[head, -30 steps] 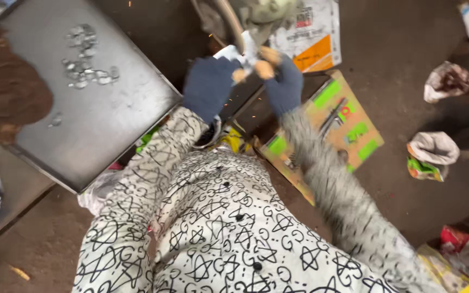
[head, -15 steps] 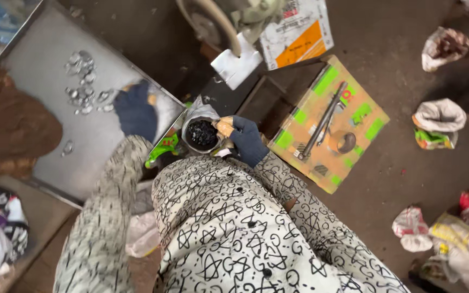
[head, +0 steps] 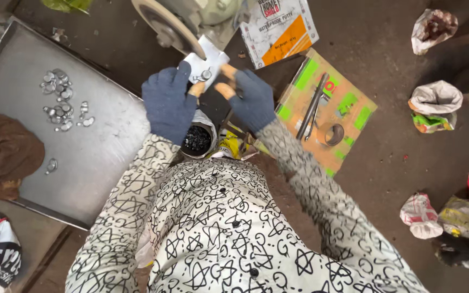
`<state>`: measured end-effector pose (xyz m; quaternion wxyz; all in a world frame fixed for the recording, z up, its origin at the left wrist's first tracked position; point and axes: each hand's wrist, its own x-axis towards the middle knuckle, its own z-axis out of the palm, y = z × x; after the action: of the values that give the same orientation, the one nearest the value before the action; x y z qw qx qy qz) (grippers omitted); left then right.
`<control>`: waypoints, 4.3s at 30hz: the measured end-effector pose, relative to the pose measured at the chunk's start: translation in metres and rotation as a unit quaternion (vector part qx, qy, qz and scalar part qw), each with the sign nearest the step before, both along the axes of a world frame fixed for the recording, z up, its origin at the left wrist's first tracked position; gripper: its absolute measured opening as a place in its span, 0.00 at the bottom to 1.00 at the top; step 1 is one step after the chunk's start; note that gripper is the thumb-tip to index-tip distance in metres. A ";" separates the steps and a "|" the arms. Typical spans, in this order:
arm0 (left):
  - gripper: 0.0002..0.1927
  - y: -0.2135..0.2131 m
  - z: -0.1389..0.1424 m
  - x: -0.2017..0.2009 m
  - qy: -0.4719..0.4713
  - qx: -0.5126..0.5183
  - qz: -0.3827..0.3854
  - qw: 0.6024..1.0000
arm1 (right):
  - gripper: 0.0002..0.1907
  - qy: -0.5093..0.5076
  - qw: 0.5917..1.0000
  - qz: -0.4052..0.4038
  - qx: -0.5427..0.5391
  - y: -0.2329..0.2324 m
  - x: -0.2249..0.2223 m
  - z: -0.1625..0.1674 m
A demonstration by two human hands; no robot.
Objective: The person picks small metal pieces from a tray and holds each against a spinning bench grinder, producing sparks while shaping the edges. They dip ground pieces into a small container and place the finished pieces back onto the metal tray, repeating the cycle.
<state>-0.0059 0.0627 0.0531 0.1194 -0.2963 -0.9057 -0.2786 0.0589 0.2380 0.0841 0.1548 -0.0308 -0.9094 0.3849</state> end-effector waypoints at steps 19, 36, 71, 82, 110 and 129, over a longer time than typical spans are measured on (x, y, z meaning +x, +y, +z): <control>0.20 0.000 -0.011 -0.018 -0.083 -0.030 -0.006 0.996 | 0.16 -0.002 0.964 0.149 0.223 0.027 -0.046 0.004; 0.14 0.017 -0.014 -0.043 -0.039 -0.018 -0.038 0.998 | 0.17 0.006 0.980 0.102 0.169 0.025 -0.054 0.005; 0.13 -0.184 -0.050 -0.035 -0.052 -0.168 0.254 0.951 | 0.25 -0.191 0.964 -0.018 -0.182 -0.104 0.048 -0.088; 0.25 -0.084 -0.012 0.059 -0.443 0.222 -0.011 0.868 | 0.22 -0.085 0.962 0.251 0.068 -0.070 0.036 -0.028; 0.14 0.025 -0.017 -0.029 -0.056 -0.055 0.023 0.997 | 0.14 0.056 0.911 0.344 0.222 0.030 -0.108 0.034; 0.31 -0.142 -0.035 -0.114 0.003 -0.138 0.367 0.920 | 0.20 -0.224 0.619 -0.098 -0.746 -0.042 0.085 -0.080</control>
<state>-0.1198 -0.0795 0.0179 0.1738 0.0421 -0.9800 -0.0869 0.1439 0.1963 0.0037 -0.0934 -0.3096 -0.3077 0.8949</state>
